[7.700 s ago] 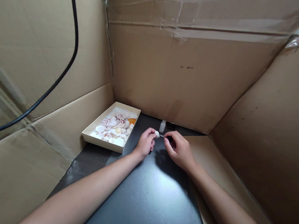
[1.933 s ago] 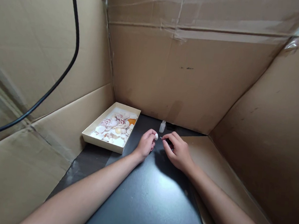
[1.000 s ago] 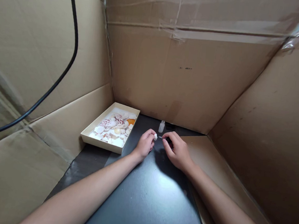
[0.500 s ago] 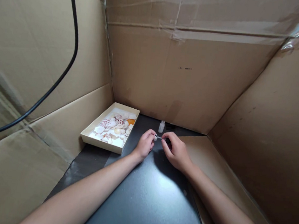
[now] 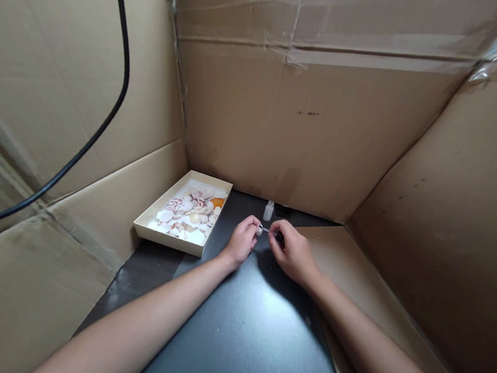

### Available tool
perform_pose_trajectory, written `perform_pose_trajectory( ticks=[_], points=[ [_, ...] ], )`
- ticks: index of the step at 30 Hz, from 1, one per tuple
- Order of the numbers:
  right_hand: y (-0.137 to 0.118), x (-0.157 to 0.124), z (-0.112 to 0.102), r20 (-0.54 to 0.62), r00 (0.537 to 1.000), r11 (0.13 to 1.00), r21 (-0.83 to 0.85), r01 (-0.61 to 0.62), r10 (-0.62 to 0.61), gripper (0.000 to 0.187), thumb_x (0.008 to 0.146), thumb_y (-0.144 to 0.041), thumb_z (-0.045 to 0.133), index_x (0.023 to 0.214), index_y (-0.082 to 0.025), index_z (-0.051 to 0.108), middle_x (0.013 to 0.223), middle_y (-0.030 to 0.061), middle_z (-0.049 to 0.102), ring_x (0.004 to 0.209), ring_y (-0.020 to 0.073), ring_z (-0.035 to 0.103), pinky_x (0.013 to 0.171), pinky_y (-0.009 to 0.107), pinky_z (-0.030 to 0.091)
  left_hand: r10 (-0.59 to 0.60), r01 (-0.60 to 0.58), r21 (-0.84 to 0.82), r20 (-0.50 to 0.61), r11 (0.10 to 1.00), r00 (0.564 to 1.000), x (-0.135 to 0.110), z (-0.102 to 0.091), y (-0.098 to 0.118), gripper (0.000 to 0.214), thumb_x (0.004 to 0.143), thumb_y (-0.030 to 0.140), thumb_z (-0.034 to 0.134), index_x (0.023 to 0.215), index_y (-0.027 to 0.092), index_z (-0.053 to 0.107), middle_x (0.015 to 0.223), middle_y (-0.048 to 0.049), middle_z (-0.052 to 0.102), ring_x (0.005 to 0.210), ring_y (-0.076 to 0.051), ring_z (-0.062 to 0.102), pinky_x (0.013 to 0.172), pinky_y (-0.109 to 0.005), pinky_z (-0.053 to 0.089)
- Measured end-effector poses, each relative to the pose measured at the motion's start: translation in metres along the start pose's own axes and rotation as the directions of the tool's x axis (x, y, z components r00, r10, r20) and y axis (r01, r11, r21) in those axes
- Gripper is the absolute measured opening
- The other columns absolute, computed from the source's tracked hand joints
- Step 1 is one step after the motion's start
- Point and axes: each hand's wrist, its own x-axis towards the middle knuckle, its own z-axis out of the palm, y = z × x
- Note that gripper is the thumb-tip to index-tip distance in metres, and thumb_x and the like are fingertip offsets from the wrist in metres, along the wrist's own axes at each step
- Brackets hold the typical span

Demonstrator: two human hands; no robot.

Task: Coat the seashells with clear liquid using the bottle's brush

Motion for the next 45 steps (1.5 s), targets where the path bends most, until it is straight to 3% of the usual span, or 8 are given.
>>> perform_pose_trajectory(
  ticks=[8,14,23,30,45],
  points=[
    [0.0049,-0.0010,0.0020,0.000,0.997,0.997,0.002,-0.073,0.073,0.008,0.091,-0.029,0.043,0.090,-0.022,0.047,0.075,0.0001,0.058,0.058,0.0134,0.048,0.057,0.024,0.035,0.003,-0.003,0.002,0.000,1.000,1.000,0.0003,0.0000,-0.0007,0.006,0.075,0.024,0.043,0.073,0.019,0.040,0.050,0.0090,0.031,0.037,-0.005,0.030,0.038,-0.018,0.017],
    [0.0002,-0.0020,-0.0007,-0.061,0.996,0.996,0.070,-0.059,0.064,0.008,0.091,-0.029,0.042,0.088,-0.022,0.045,0.076,0.0001,0.056,0.062,0.0137,0.051,0.061,0.024,0.036,0.007,-0.007,-0.017,-0.006,1.000,1.000,-0.0001,0.0002,-0.0001,0.007,0.075,0.025,0.045,0.073,0.019,0.041,0.050,0.0091,0.032,0.037,-0.005,0.030,0.039,-0.018,0.016],
    [0.0034,-0.0003,0.0006,0.032,0.991,0.992,-0.020,-0.128,0.129,0.009,0.091,-0.030,0.042,0.091,-0.023,0.047,0.078,0.0006,0.060,0.063,0.0151,0.053,0.060,0.025,0.036,0.014,-0.014,-0.033,0.007,0.999,1.000,-0.0012,-0.0004,0.0019,0.008,0.074,0.025,0.045,0.072,0.019,0.041,0.050,0.0084,0.033,0.038,-0.005,0.031,0.039,-0.018,0.017],
    [-0.0013,-0.0016,-0.0002,0.024,0.998,0.997,0.059,-0.058,0.057,0.010,0.091,-0.030,0.041,0.092,-0.022,0.047,0.081,0.0015,0.060,0.065,0.0144,0.053,0.063,0.025,0.038,0.011,-0.010,-0.022,0.011,1.000,1.000,-0.0015,-0.0005,0.0028,0.008,0.074,0.025,0.045,0.073,0.019,0.041,0.049,0.0085,0.033,0.038,-0.005,0.032,0.040,-0.017,0.018],
    [0.0010,-0.0015,0.0024,0.021,0.999,0.996,0.072,-0.050,0.048,0.006,0.089,-0.027,0.041,0.089,-0.022,0.044,0.076,0.0004,0.055,0.064,0.0145,0.049,0.064,0.025,0.038,0.019,-0.018,-0.025,0.015,1.000,1.000,-0.0018,0.0000,0.0021,0.008,0.074,0.025,0.045,0.073,0.019,0.040,0.050,0.0084,0.033,0.039,-0.005,0.032,0.040,-0.017,0.018]
  ],
)
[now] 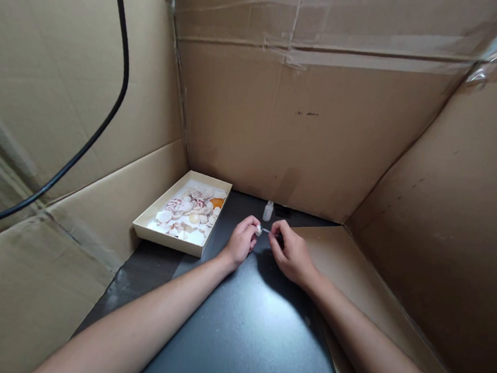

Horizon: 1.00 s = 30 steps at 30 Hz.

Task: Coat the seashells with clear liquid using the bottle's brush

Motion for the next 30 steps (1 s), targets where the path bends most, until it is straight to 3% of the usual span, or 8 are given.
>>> perform_pose_trajectory(
  ticks=[30],
  points=[
    [-0.0005,-0.0009,-0.0023,-0.037,0.999,0.996,0.087,0.005,-0.002,0.007,0.088,-0.026,0.043,0.093,-0.022,0.047,0.077,0.0003,0.059,0.061,0.0132,0.053,0.060,0.024,0.040,-0.004,0.003,-0.010,-0.011,1.000,1.000,-0.0010,-0.0001,0.0011,0.008,0.075,0.024,0.046,0.072,0.019,0.041,0.050,0.0083,0.035,0.038,-0.005,0.032,0.040,-0.017,0.019]
  ],
)
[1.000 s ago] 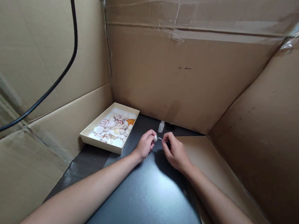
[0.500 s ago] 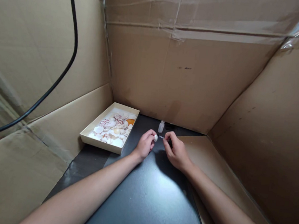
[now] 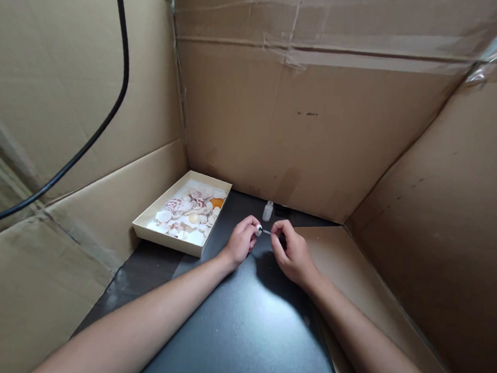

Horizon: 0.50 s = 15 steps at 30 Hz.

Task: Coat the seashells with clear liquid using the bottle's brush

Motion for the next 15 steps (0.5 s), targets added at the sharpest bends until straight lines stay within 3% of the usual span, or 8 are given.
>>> perform_pose_trajectory(
  ticks=[7,15],
  points=[
    [0.0036,0.0002,0.0026,-0.027,1.000,1.000,-0.005,-0.002,0.002,0.018,0.086,-0.024,0.044,0.103,-0.021,0.050,0.080,0.0011,0.060,0.063,0.0137,0.054,0.061,0.024,0.041,-0.002,0.002,-0.005,0.004,1.000,1.000,0.0004,0.0002,-0.0007,0.008,0.075,0.024,0.047,0.072,0.019,0.042,0.050,0.0082,0.034,0.039,-0.005,0.032,0.040,-0.017,0.019],
    [0.0032,0.0012,0.0026,-0.052,0.998,0.999,0.035,0.024,-0.022,0.016,0.089,-0.023,0.043,0.102,-0.020,0.051,0.083,0.0023,0.060,0.070,0.0145,0.056,0.065,0.024,0.043,0.013,-0.013,0.005,0.015,1.000,1.000,0.0029,-0.0008,-0.0041,0.008,0.074,0.025,0.046,0.072,0.019,0.041,0.052,0.0080,0.034,0.039,-0.005,0.032,0.039,-0.018,0.018]
  ],
)
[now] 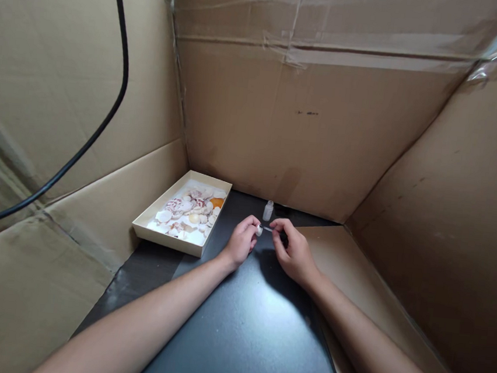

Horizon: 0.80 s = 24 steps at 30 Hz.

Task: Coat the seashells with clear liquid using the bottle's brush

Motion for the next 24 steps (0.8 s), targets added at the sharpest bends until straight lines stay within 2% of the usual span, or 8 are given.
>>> perform_pose_trajectory(
  ticks=[8,15,24],
  points=[
    [0.0037,0.0010,0.0016,0.033,0.999,1.000,-0.018,-0.003,0.003,0.018,0.092,-0.023,0.040,0.104,-0.021,0.052,0.089,0.0043,0.062,0.077,0.0160,0.059,0.070,0.026,0.043,0.002,-0.002,-0.015,-0.002,1.000,1.000,0.0005,0.0001,-0.0007,0.008,0.074,0.025,0.047,0.073,0.019,0.041,0.054,0.0081,0.035,0.038,-0.004,0.032,0.039,-0.017,0.018],
    [0.0029,0.0013,-0.0001,-0.015,1.000,0.999,-0.042,-0.025,0.024,0.018,0.081,-0.017,0.044,0.097,-0.020,0.051,0.072,-0.0017,0.055,0.061,0.0131,0.050,0.062,0.023,0.039,0.010,-0.010,0.020,0.011,1.000,1.000,-0.0001,0.0007,-0.0004,0.008,0.074,0.025,0.045,0.072,0.019,0.041,0.054,0.0080,0.034,0.039,-0.005,0.031,0.039,-0.017,0.019],
    [0.0000,0.0011,-0.0002,0.040,0.997,0.979,-0.194,-0.064,0.073,0.026,0.075,-0.018,0.048,0.101,-0.022,0.054,0.072,-0.0024,0.058,0.058,0.0125,0.052,0.059,0.022,0.036,0.050,-0.058,0.163,0.056,0.985,0.997,-0.0014,0.0027,-0.0019,0.008,0.077,0.024,0.045,0.072,0.018,0.042,0.054,0.0078,0.034,0.044,-0.006,0.032,0.044,-0.019,0.024]
  ],
)
